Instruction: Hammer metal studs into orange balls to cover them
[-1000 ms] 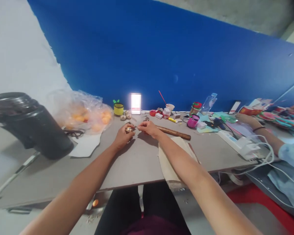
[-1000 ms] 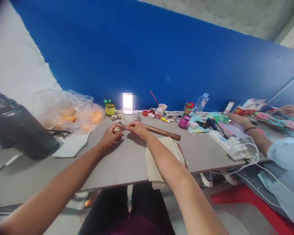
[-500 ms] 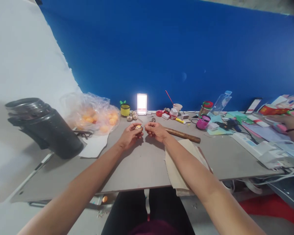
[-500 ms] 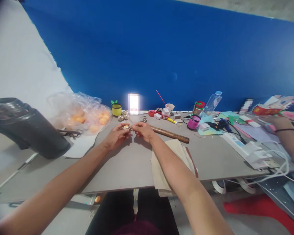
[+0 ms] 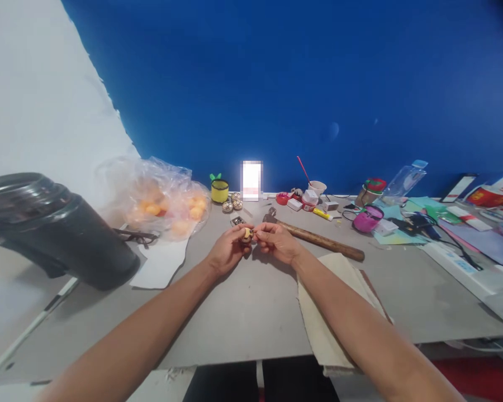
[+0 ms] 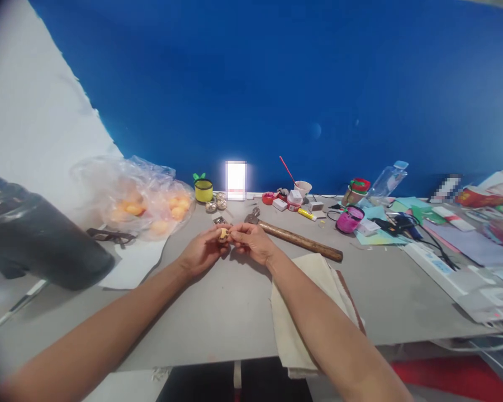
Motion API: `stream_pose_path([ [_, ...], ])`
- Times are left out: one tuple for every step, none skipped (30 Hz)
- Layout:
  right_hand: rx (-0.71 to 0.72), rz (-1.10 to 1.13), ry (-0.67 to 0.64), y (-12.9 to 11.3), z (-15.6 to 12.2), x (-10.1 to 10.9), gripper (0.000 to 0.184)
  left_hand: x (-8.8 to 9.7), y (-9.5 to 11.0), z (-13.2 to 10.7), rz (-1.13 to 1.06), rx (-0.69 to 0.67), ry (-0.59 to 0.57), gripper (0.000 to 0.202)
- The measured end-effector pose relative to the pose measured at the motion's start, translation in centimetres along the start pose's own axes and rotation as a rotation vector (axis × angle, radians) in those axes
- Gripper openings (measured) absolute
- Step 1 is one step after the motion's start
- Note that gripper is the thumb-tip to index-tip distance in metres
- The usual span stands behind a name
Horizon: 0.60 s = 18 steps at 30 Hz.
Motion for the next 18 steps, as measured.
stream_pose_path([
  [-0.003, 0.002, 0.002, -0.04, -0.05, -0.01, 0.043, 0.05, 0.07, -0.19, -0.011, 0.003, -0.011, 0.020],
  [-0.004, 0.002, 0.008, -0.12, -0.10, -0.04, 0.042, 0.12, 0.14, -0.33, -0.025, 0.012, -0.017, 0.021],
  [-0.007, -0.001, 0.019, -0.21, -0.15, -0.07, 0.042, 0.21, 0.19, -0.40, -0.045, 0.026, -0.016, 0.022],
  [-0.013, -0.005, 0.031, -0.28, -0.20, -0.10, 0.042, 0.33, 0.23, -0.40, -0.069, 0.040, -0.009, 0.022],
  [-0.022, -0.009, 0.043, -0.32, -0.24, -0.14, 0.042, 0.45, 0.24, -0.36, -0.093, 0.055, 0.002, 0.021],
  [-0.033, -0.014, 0.051, -0.33, -0.27, -0.19, 0.042, 0.57, 0.23, -0.29, -0.115, 0.068, 0.013, 0.021],
  [-0.043, -0.017, 0.056, -0.33, -0.29, -0.25, 0.043, 0.65, 0.20, -0.22, -0.131, 0.077, 0.023, 0.021],
  [-0.053, -0.022, 0.056, -0.32, -0.30, -0.30, 0.043, 0.71, 0.16, -0.16, -0.142, 0.081, 0.030, 0.020],
  [-0.059, -0.027, 0.056, -0.30, -0.30, -0.32, 0.044, 0.73, 0.09, -0.12, -0.147, 0.085, 0.035, 0.020],
  [-0.062, -0.031, 0.055, -0.28, -0.30, -0.32, 0.044, 0.73, 0.01, -0.11, -0.149, 0.088, 0.041, 0.020],
  [-0.063, -0.034, 0.053, -0.25, -0.30, -0.30, 0.044, 0.73, -0.10, -0.13, -0.152, 0.093, 0.050, 0.020],
  [-0.064, -0.039, 0.050, -0.21, -0.30, -0.26, 0.043, 0.74, -0.21, -0.16, -0.158, 0.096, 0.061, 0.020],
  [-0.064, -0.044, 0.046, -0.17, -0.29, -0.20, 0.043, 0.74, -0.34, -0.20, -0.166, 0.103, 0.072, 0.020],
  [-0.061, -0.051, 0.043, -0.12, -0.29, -0.14, 0.042, 0.73, -0.47, -0.24, -0.177, 0.112, 0.080, 0.020],
  [-0.056, -0.062, 0.040, -0.09, -0.28, -0.07, 0.041, 0.72, -0.58, -0.26, -0.191, 0.119, 0.086, 0.019],
  [-0.049, -0.077, 0.039, -0.07, -0.28, 0.00, 0.041, 0.69, -0.65, -0.27, -0.206, 0.122, 0.088, 0.018],
  [-0.041, -0.097, 0.041, -0.06, -0.29, 0.05, 0.040, 0.65, -0.70, -0.27, -0.221, 0.123, 0.086, 0.017],
  [-0.036, -0.116, 0.044, -0.06, -0.31, 0.08, 0.040, 0.59, -0.75, -0.26, -0.234, 0.125, 0.082, 0.016],
])
Point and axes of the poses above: each hand's wrist, its own z-axis towards the middle knuckle, its own x-axis out of the back of the hand, y = z × x, the point moved 5 cm from there along z, towards the middle knuckle, and after that the axes turned 5 degrees about -y, right-handed, at the moved point
